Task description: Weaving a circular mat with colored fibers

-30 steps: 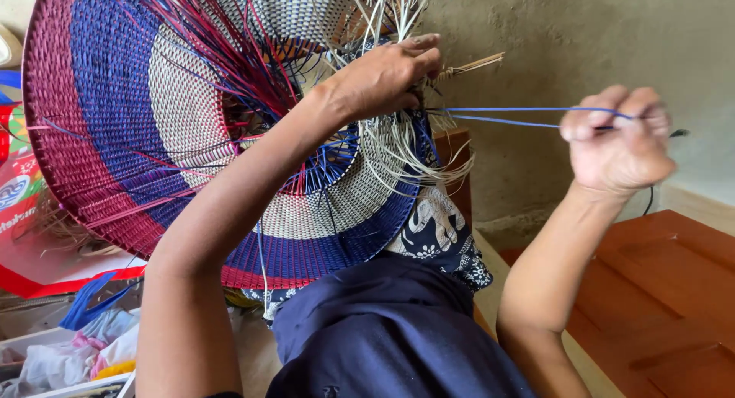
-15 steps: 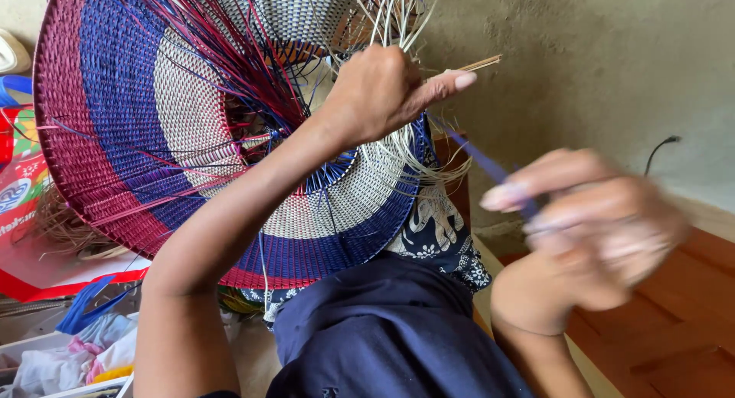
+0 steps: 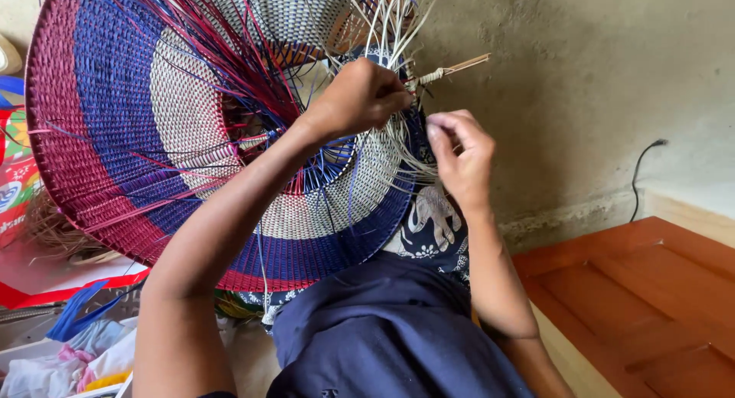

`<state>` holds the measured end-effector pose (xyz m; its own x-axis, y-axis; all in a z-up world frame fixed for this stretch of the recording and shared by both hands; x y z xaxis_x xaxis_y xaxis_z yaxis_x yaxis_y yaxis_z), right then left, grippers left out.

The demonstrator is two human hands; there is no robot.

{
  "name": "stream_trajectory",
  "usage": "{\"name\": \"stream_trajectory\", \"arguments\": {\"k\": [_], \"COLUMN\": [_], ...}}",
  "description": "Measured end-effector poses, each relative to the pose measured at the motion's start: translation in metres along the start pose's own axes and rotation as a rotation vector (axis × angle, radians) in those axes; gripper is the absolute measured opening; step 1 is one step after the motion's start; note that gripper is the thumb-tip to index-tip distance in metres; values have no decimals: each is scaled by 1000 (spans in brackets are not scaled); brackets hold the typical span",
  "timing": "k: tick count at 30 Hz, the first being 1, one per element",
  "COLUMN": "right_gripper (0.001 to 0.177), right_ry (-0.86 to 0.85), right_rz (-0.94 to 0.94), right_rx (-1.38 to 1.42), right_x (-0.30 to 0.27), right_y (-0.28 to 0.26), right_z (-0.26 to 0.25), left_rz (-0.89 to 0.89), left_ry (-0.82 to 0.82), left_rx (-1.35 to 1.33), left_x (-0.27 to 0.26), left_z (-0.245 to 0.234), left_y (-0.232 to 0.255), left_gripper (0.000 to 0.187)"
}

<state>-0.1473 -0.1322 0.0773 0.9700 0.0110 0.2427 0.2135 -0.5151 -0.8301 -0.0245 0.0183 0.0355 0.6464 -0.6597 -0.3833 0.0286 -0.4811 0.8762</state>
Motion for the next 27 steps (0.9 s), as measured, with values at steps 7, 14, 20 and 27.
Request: {"name": "stream_trajectory", "arguments": {"k": [7, 14, 20, 27], "right_gripper": [28, 1, 11, 3], "right_ry": [155, 263, 131, 131], "right_rz": [184, 188, -2, -182], "right_rx": [171, 561, 39, -47], "right_x": [-16, -8, -3, 7], "right_y": [79, 109, 76, 2], "right_z": [19, 25, -3, 7], "left_rz": [70, 55, -149, -285], "left_ry": [96, 95, 33, -163], "left_rx": [82, -30, -122, 54], "left_x": [20, 26, 12, 21], "left_z": [17, 20, 13, 22], "left_y": [8, 22, 13, 2], "left_gripper": [18, 30, 38, 45]}}
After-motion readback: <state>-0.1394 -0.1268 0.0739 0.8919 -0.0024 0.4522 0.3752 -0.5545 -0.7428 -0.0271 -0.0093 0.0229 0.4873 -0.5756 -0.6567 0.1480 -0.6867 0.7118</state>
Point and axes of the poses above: each hand's wrist, its own x-axis towards the middle knuckle, its own z-axis out of the palm, y = z × x, the point moved 3 cm from there along x, towards the middle knuckle, and after that the axes turned 9 degrees about -z, right-handed, at the moved point
